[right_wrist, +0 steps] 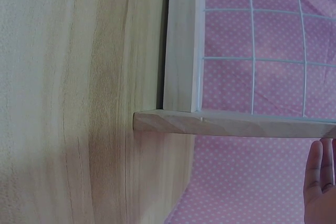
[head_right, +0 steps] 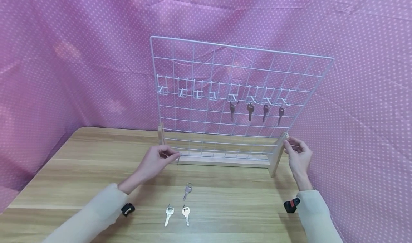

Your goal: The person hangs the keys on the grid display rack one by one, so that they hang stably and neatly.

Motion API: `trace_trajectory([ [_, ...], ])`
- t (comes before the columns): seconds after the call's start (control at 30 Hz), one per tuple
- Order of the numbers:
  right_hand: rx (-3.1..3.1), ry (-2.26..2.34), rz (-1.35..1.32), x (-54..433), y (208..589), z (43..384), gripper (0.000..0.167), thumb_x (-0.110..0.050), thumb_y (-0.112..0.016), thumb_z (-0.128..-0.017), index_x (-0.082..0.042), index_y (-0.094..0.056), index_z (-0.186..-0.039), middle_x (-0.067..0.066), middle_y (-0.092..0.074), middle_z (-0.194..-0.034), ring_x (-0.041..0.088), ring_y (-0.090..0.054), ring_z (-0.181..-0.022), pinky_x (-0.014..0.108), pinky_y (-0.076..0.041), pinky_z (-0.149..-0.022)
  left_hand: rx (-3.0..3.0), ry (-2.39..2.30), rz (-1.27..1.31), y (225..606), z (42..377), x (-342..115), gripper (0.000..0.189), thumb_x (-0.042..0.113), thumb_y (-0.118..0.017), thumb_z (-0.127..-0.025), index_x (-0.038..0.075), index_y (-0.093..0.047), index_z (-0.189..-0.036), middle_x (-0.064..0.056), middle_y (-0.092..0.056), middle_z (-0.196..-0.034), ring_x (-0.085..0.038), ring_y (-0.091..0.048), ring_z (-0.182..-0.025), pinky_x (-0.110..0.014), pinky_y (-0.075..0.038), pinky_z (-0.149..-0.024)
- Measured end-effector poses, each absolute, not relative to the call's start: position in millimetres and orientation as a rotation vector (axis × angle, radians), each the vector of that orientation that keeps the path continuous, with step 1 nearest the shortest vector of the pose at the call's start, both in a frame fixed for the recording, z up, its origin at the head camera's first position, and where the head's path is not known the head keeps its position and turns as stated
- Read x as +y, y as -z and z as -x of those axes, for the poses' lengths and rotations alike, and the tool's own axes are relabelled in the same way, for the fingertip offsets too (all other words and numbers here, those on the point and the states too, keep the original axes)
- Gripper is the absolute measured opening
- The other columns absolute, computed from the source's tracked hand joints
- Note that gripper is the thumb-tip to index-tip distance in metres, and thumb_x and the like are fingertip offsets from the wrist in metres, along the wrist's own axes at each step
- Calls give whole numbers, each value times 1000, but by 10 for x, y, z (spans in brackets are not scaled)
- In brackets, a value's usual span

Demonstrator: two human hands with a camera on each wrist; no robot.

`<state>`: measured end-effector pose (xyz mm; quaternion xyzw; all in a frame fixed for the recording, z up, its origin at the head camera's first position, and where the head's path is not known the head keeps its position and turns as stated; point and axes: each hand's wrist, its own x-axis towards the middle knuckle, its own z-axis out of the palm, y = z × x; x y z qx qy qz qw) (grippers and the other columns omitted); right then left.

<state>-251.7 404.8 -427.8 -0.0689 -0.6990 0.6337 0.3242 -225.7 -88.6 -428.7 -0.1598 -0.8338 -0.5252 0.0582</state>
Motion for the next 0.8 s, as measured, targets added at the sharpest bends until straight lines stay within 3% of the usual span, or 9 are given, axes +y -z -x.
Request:
trace_trajectory([
  [0.43, -1825, -1687, 202, 4064, 4310, 2538, 23, 2, -74, -94, 3, -72, -117, -13, -73, -91, -1, -72, -71, 12, -62, -66, -2353, 1740, 445, 3650, 2106, -449, 14, 29, -79, -96, 15, -80, -98, -4, -79, -90, -13, -65, -74, -18, -50, -59],
  [0.6, -1801, -1702, 182, 4069, 4319, 2553, 23, 2, -75, -94, 2, -73, -116, -12, -74, -90, 0, -71, -70, 12, -62, -65, -2232, 1761, 514, 3403, 2112, -296, 14, 25, -77, -98, 11, -80, -101, -9, -79, -92, -12, -65, -74, -18, -51, -59],
  [0.8, -1775, -1702, 149, 4081, 4325, 2553, 20, 4, -75, -93, 1, -74, -113, -11, -75, -88, -1, -71, -70, 12, -62, -64, -2089, 1845, 507, 3160, 2216, -114, 16, 21, -75, -99, 6, -78, -103, -14, -78, -93, -28, -67, -78, -15, -50, -61],
])
